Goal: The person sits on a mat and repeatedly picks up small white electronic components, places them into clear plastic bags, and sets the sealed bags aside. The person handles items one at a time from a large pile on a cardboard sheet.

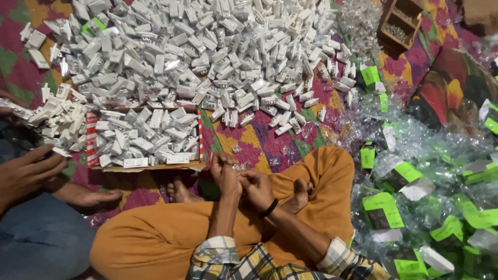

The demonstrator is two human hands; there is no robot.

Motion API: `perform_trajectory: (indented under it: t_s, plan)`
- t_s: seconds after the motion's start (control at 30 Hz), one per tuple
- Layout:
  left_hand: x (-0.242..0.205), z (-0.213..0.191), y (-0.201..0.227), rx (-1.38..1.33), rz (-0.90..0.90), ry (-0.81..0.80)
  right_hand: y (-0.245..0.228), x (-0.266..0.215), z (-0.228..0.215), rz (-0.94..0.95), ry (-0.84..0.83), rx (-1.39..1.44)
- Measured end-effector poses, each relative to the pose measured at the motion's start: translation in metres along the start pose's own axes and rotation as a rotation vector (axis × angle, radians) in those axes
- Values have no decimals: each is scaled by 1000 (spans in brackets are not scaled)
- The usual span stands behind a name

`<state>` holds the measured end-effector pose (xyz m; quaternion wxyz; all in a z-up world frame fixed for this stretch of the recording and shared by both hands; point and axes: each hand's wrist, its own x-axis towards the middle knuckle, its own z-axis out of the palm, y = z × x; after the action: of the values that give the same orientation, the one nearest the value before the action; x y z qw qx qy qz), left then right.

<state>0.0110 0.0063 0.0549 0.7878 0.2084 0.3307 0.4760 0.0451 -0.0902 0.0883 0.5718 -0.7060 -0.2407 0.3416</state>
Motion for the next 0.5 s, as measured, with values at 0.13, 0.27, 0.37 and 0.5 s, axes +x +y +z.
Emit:
perform_trajectory:
  t_s: [0.13, 0.27, 0.37, 0.5]
  plan:
    - [1, 2, 2, 6, 30, -51, -2, 12, -14, 305, -91, 379]
    - [-1, 10, 3, -197, -36, -51, -12, 32, -37, 189, -7, 246]
    - [-4, 13, 5, -195, -84, -43, -14, 36, -39, 144, 60, 123]
    - [-6, 13, 4, -194, -119, -51, -17, 27, -29, 92, 8, 29]
